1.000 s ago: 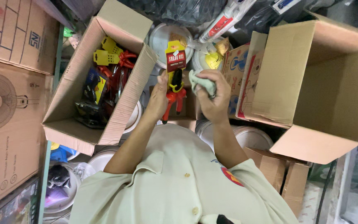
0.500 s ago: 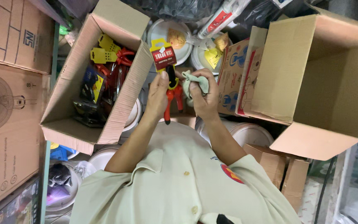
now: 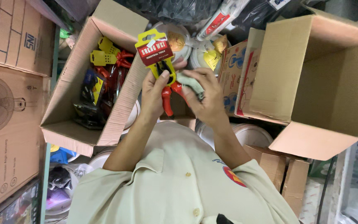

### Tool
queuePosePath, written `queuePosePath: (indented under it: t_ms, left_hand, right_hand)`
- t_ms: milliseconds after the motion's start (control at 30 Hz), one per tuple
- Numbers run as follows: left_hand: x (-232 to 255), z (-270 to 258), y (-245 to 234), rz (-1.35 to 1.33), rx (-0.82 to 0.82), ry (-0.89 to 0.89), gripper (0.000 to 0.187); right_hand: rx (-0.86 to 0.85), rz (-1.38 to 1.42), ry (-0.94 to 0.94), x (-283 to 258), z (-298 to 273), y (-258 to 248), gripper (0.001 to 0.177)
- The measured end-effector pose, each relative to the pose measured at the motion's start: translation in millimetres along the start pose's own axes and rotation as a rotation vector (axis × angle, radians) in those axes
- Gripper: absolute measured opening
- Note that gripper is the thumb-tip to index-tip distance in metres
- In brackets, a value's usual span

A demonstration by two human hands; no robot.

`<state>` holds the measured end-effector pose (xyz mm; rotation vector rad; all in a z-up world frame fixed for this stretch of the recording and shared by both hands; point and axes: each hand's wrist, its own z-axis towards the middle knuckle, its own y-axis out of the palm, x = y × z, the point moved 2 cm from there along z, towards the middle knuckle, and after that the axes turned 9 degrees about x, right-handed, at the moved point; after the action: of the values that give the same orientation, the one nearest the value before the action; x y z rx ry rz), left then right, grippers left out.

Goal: The person wipes a pair of pliers and a packaged glue gun with a cloth while surrounded by cardboard boxes.

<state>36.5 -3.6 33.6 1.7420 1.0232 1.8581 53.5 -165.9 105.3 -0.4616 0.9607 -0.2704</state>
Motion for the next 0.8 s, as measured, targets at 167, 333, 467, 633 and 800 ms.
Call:
queuePosePath:
  t_ms: [167,333,467,633,800]
  left_hand:
    - [7.3,-2.3,2.8,0.027,-0.103,-0.055,0.044]
    - [-6.7,1.0,-1.6,-0.025,-0.025,-0.011,0.033]
    - [-16.7,4.4,-6.0,-0.129,0.096,-0.035,0.018]
    - [-17.9,3.1,-11.8,-0.098,0.158,-0.057,0.041]
    - [-10.2,16.0,-9.1,-0.063,0.143,-0.085,0.063]
  right_hand:
    - [-0.268,0.165,0.009,5.4,5.9,9.9,0.032]
    - [-0.117,0.021,-0.11,10.2,3.8,17.7,0.024]
    - [-0.028,-0.046,-0.276,7.0,-2.6,26.8,0.026]
    - [0.159,0.286,-0.024,11.0,-9.8,26.8,0.043]
    - [-0.119,-0.058,-0.304,11.5,-11.0,38.4,0.063]
